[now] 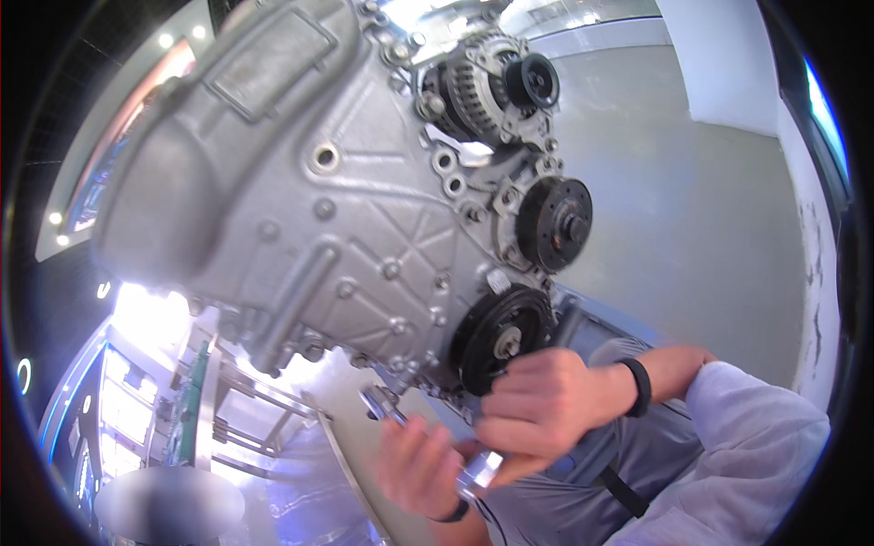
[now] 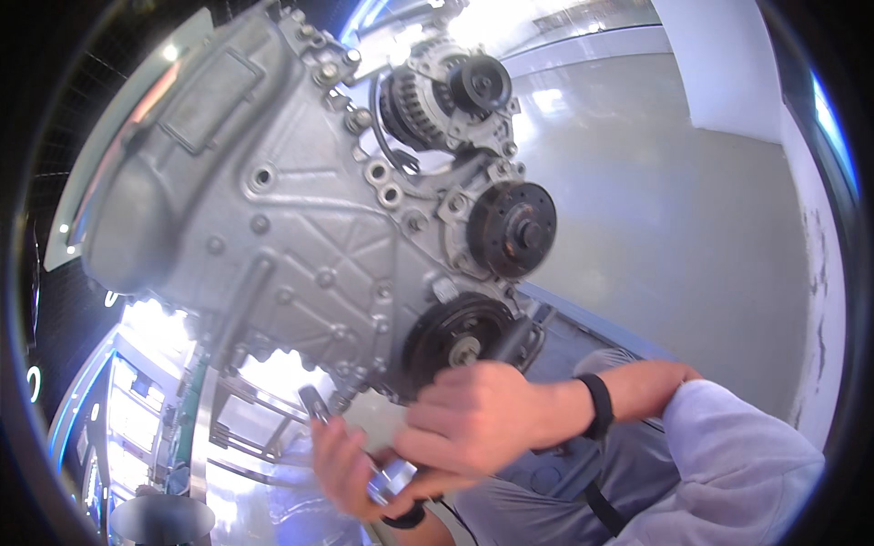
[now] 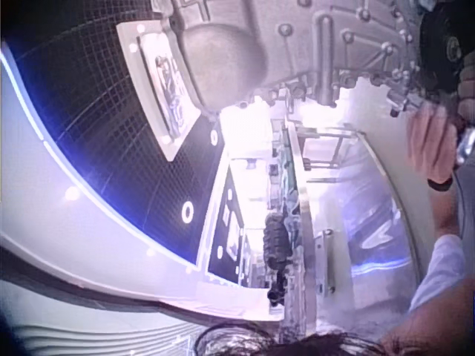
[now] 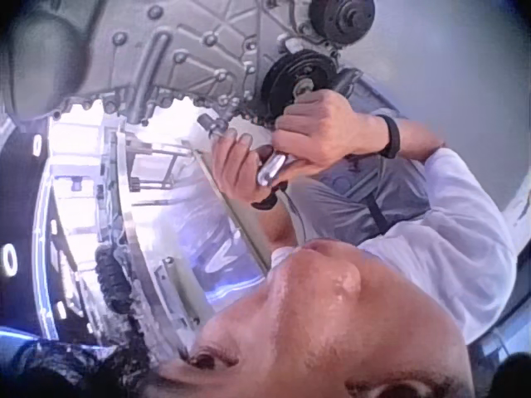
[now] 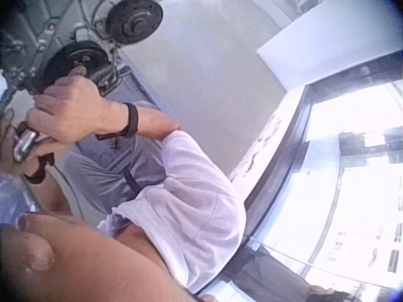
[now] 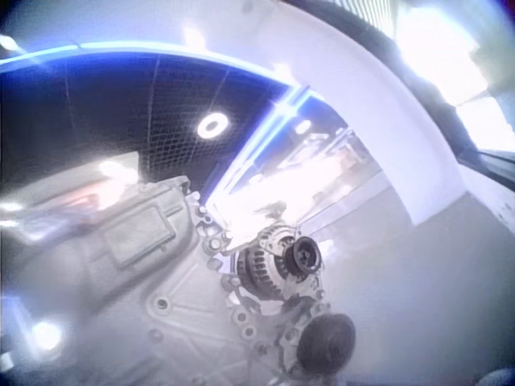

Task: Use a socket wrench to remove bolts from an automotive engine assembly.

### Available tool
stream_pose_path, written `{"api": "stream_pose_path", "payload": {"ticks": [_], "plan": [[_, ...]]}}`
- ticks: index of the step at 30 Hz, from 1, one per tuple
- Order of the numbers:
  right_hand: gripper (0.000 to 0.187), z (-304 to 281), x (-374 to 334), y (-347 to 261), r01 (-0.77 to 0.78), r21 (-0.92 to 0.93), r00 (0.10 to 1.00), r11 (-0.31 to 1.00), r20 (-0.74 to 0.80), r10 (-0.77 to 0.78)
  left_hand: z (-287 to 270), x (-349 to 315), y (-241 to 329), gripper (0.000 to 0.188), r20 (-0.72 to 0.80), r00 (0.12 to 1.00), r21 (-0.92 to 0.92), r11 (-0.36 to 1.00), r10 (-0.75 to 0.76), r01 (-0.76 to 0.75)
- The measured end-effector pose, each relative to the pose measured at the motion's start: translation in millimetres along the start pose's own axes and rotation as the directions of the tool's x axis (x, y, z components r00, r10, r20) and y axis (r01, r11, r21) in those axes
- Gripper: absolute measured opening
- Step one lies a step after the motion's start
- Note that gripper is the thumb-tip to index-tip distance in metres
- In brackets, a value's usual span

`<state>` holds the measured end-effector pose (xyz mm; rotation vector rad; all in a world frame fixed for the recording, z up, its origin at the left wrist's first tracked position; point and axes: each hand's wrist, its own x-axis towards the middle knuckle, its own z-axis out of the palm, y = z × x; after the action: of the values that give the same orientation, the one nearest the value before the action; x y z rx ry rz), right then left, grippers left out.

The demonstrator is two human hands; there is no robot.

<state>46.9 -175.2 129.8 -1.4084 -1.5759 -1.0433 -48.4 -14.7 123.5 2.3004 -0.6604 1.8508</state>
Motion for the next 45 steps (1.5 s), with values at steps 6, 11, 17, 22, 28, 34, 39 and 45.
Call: {"api": "stream_pose_path", "payload": {"ticks": [6,11,17,22,28,34,39,45], "plan": [[0.037,-20,-24,-7,-0.083,0.337,0.995,0.938,-0.030,0.099,-1,20,24,0.020,0.108,0.977,-0.083,0.980,0.186,-0.178],[0.043,-35,-38,16,-0.289,0.202,0.957,0.936,0.026,0.290,15,40,19,0.021,0.315,0.945,0.156,0.978,0.086,-0.141],[0.043,-77,-29,55,-0.390,0.291,0.897,0.874,-0.093,0.431,30,51,7,0.016,0.238,0.965,0.127,0.982,0.109,-0.142],[0.039,-132,33,94,-0.356,0.296,0.852,0.886,-0.287,0.438,38,36,7,0.016,0.337,0.941,0.094,0.994,0.020,-0.055],[0.031,-180,120,146,-0.159,-0.083,0.970,0.984,-0.196,0.141,67,15,14,0.015,0.343,0.937,0.051,0.997,-0.072,0.058],[0.027,-186,151,147,0.026,-0.358,0.946,0.933,-0.293,-0.138,94,-60,47,0.011,0.216,0.974,0.027,0.998,-0.069,0.064],[0.025,-183,159,146,0.055,-0.458,0.970,0.887,-0.185,-0.155,120,-105,87,0.014,0.340,0.928,-0.125,0.971,-0.150,0.202],[0.027,-178,167,140,-0.029,-0.436,0.995,0.899,-0.095,-0.014,116,-126,74,0.016,0.422,0.873,-0.143,0.933,-0.244,0.330]]}}
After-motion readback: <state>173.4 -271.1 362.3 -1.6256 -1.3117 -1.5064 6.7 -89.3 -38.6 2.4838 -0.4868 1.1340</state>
